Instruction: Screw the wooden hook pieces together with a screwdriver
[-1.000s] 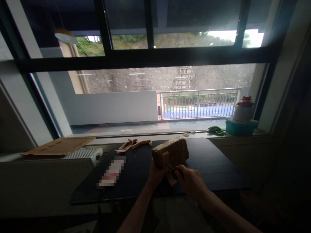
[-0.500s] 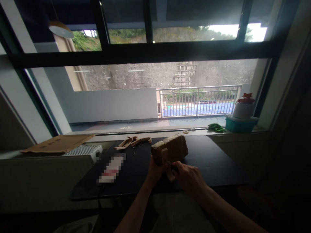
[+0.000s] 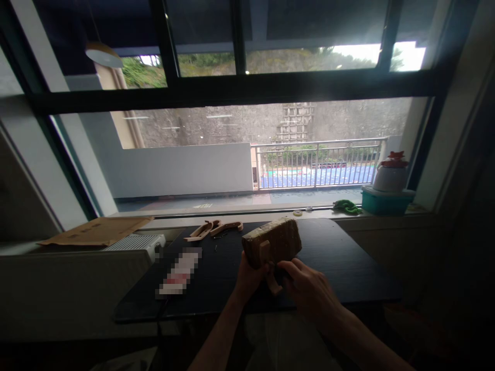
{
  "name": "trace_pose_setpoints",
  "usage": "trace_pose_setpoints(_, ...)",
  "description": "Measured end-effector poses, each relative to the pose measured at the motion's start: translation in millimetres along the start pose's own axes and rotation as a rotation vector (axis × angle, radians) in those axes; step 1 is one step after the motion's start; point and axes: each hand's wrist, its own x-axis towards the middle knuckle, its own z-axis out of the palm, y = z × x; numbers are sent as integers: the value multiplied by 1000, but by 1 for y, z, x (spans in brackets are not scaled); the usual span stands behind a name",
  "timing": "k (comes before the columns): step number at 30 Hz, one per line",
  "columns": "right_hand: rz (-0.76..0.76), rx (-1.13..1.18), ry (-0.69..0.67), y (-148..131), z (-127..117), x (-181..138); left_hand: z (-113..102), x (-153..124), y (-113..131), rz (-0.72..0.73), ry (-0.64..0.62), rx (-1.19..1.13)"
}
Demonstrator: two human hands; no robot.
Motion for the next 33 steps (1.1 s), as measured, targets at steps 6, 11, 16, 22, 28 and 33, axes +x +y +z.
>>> trace_pose_setpoints(6, -80, -162, 33, 6, 18, -8, 0, 1, -6, 4, 12, 1)
trace_pose_setpoints(11, 186, 75, 63, -1, 24, -7, 0, 1, -3, 6, 11, -8)
trace_pose_setpoints(16, 245, 113, -15, -5, 12, -2, 1, 0, 3, 8, -3, -7)
trace_pose_setpoints(22, 122, 144, 6, -8, 1, -1, 2, 0, 3, 8, 12, 11)
trace_pose_setpoints(28, 67, 80, 45, -9, 10, -1, 1, 0, 1, -13, 13, 27)
trace_pose_setpoints(33, 255, 176, 125, -1, 18, 4, 1, 0, 2, -8, 37, 33)
